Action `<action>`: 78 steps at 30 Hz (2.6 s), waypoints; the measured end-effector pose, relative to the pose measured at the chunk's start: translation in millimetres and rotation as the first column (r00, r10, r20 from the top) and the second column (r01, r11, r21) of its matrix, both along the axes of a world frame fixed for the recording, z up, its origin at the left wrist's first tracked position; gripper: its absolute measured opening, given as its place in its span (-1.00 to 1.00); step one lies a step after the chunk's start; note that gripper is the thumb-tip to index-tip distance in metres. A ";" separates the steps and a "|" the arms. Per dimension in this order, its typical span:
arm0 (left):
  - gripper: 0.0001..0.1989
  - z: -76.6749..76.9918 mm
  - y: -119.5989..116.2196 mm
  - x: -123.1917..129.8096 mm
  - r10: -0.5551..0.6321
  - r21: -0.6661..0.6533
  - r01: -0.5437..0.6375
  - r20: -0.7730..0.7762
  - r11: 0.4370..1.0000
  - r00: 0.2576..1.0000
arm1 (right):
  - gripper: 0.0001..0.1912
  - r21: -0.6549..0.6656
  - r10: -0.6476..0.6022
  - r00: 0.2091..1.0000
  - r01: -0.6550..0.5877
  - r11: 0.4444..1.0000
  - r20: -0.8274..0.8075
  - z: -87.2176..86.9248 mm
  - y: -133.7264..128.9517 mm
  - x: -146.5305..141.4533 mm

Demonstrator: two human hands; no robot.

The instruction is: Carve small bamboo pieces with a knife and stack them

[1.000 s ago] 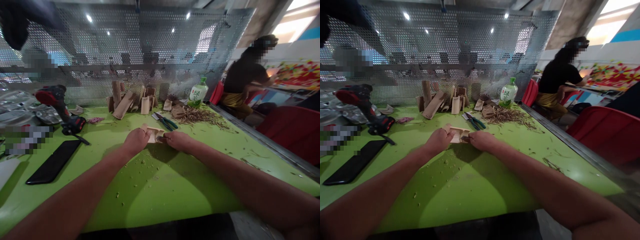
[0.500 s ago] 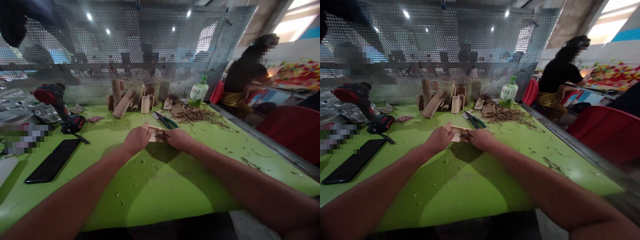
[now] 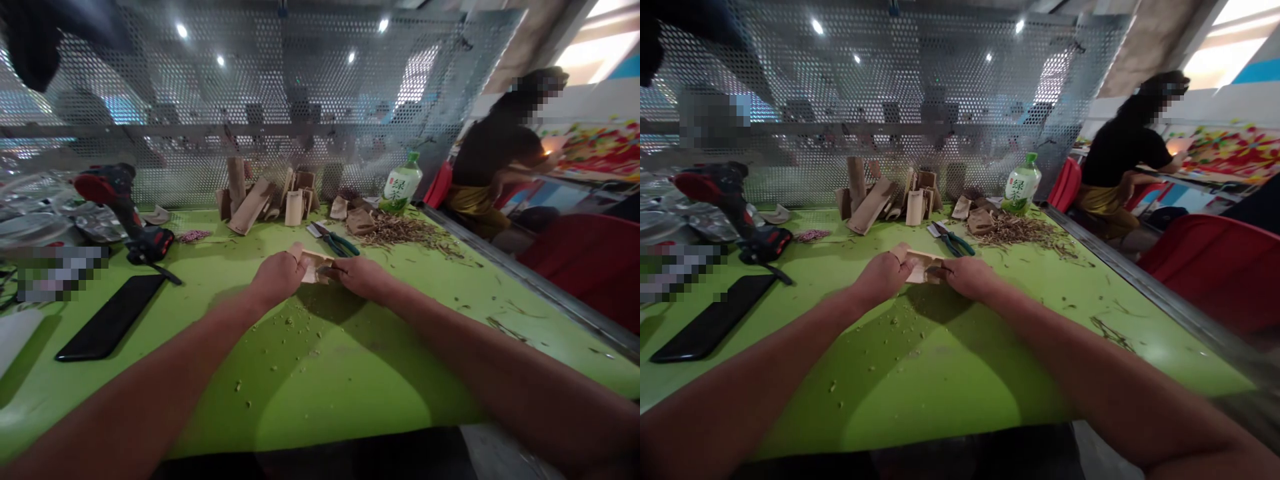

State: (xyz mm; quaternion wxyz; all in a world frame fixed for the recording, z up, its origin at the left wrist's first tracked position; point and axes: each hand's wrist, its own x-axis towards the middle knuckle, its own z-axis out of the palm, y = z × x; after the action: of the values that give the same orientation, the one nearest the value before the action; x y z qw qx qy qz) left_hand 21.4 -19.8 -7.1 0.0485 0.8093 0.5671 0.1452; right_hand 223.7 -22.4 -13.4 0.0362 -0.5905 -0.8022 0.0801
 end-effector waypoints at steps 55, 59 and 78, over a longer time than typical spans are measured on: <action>-0.68 -1.5 5.5 -3.9 0.074 -0.086 -0.062 0.144 0.994 0.987 | -0.51 0.195 -0.039 0.996 0.053 0.979 -0.076 -0.1 10.0 6.0; -0.66 -1.4 5.0 -4.1 0.113 -0.123 -0.095 0.140 0.988 0.984 | -0.49 0.222 0.002 0.998 0.014 0.975 -0.070 -1.3 9.0 4.5; -0.64 -5.8 9.9 -4.2 0.138 -0.123 -0.124 0.108 0.985 0.985 | -0.57 0.166 0.022 0.989 -0.046 0.985 0.143 1.8 8.3 -8.4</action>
State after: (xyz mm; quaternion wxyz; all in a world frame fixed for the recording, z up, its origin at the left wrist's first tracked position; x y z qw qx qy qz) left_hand 17.2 -9.9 -12.9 0.1188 0.7561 0.6229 0.1617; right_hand 215.4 -14.1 -11.6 0.0280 -0.5757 -0.8166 -0.0293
